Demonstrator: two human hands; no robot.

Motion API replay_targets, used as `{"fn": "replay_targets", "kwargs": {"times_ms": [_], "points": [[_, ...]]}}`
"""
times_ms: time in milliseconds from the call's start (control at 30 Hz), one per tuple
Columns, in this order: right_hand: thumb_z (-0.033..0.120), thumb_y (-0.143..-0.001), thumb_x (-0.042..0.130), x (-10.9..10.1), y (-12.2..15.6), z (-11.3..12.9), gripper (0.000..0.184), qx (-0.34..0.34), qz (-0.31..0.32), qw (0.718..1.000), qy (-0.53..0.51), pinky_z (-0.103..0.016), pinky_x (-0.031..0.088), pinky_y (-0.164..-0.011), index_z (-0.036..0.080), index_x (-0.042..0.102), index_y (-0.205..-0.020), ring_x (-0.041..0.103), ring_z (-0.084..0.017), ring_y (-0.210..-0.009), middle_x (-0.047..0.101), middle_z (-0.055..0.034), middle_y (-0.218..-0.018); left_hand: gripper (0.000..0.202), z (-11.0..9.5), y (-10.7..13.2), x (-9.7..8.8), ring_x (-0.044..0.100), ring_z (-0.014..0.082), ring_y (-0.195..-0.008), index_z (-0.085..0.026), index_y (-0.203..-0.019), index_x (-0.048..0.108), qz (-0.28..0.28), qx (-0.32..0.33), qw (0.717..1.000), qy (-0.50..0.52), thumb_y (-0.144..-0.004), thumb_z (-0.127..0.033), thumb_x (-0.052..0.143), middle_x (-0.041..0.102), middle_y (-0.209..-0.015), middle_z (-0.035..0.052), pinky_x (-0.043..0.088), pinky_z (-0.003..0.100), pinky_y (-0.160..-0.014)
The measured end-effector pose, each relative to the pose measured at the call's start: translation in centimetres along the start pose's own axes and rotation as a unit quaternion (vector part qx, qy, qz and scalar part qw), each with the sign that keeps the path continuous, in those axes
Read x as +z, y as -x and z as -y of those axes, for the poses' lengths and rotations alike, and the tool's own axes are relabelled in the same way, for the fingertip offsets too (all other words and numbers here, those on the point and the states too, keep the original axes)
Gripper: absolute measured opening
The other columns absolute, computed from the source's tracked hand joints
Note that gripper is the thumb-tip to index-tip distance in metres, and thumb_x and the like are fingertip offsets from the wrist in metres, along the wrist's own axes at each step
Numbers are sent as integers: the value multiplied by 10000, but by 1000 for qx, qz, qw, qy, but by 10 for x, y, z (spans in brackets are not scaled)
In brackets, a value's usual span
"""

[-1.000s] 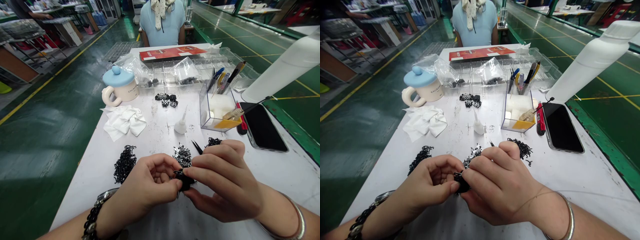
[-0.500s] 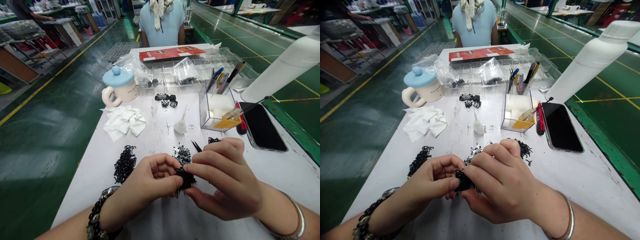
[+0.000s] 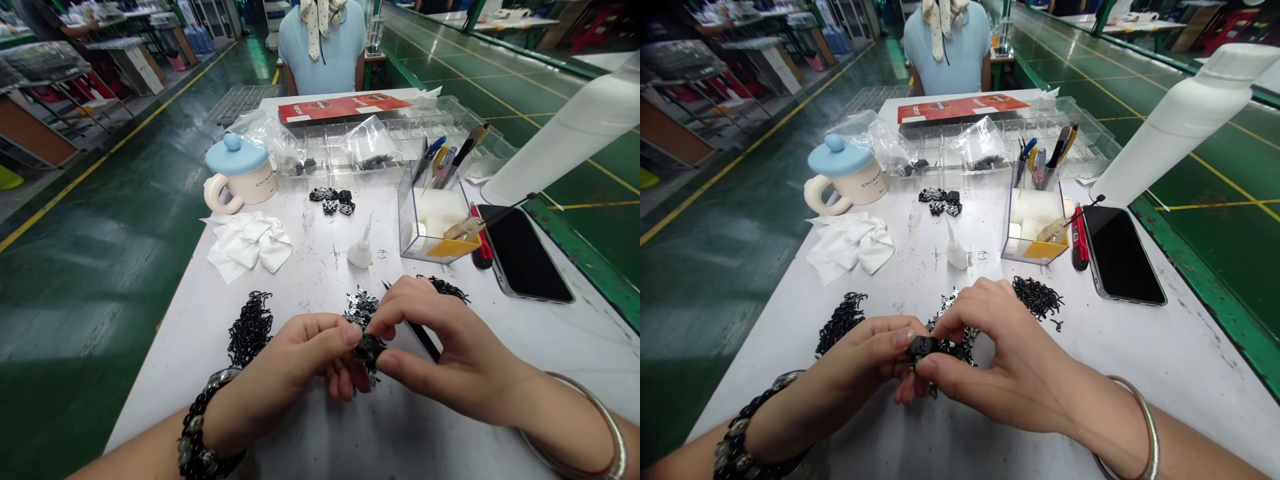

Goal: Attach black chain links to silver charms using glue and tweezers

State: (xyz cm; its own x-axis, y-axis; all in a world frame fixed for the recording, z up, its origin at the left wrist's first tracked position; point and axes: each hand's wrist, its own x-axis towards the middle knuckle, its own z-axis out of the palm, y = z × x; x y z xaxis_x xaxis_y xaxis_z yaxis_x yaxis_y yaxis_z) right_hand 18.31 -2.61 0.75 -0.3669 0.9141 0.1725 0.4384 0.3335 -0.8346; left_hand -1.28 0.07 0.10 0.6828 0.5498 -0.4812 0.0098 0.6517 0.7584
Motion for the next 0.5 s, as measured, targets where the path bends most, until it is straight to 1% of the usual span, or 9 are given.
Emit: {"fn": "replay_targets", "kwargs": {"times_ms": [100,200,267,333,367,433,500], "points": [[343,-826,620,0,-1,1,111,42,14,998,-38,-297,368,-732,232,614,-824,513,-117,-764,573,29,-766,366,2,0,0,533,88,-527,-126,-703,643,0,1,1000,-7,-826,-461,561,651,-620,27,408,200,-546],[351,-828,617,1,-2,1,118,51,22,997,-56,-287,370,-725,233,618,-814,517,-107,-753,572,36,-756,382,2,0,-1,534,87,-530,-124,-694,642,1,-1,1000,-7,-829,-470,555,649,-620,29,408,198,-544],[328,-815,633,1,-1,1,102,42,17,997,-58,-284,370,-715,228,613,-816,518,-100,-733,567,41,-744,356,2,0,-2,530,80,-532,-123,-704,638,-2,-1,1000,-1,-823,-453,578,640,-619,24,403,193,-545],[287,-786,667,1,-1,0,102,15,-1,999,-34,-287,366,-703,221,607,-837,514,-99,-717,561,44,-734,264,2,2,-2,530,74,-545,-136,-775,644,-14,13,1000,9,-786,-400,653,628,-641,5,405,188,-550],[264,-771,681,1,-1,0,124,-10,-12,1000,-11,-291,361,-697,217,604,-856,510,-100,-708,560,45,-727,221,2,3,-2,534,73,-564,-150,-823,648,-23,26,999,12,-761,-358,693,629,-672,-1,409,185,-554],[233,-756,694,1,-1,-1,175,-76,-38,995,47,-305,344,-688,205,597,-899,502,-106,-694,570,42,-717,200,2,4,-2,538,67,-597,-179,-888,652,-39,55,998,11,-731,-270,737,634,-728,-10,418,176,-564],[226,-768,680,1,-1,-1,193,-143,-58,983,99,-320,325,-680,189,587,-933,501,-114,-684,593,31,-716,172,2,5,-1,533,60,-607,-192,-885,661,-45,75,996,7,-732,-216,737,634,-732,-16,417,164,-565]]}}
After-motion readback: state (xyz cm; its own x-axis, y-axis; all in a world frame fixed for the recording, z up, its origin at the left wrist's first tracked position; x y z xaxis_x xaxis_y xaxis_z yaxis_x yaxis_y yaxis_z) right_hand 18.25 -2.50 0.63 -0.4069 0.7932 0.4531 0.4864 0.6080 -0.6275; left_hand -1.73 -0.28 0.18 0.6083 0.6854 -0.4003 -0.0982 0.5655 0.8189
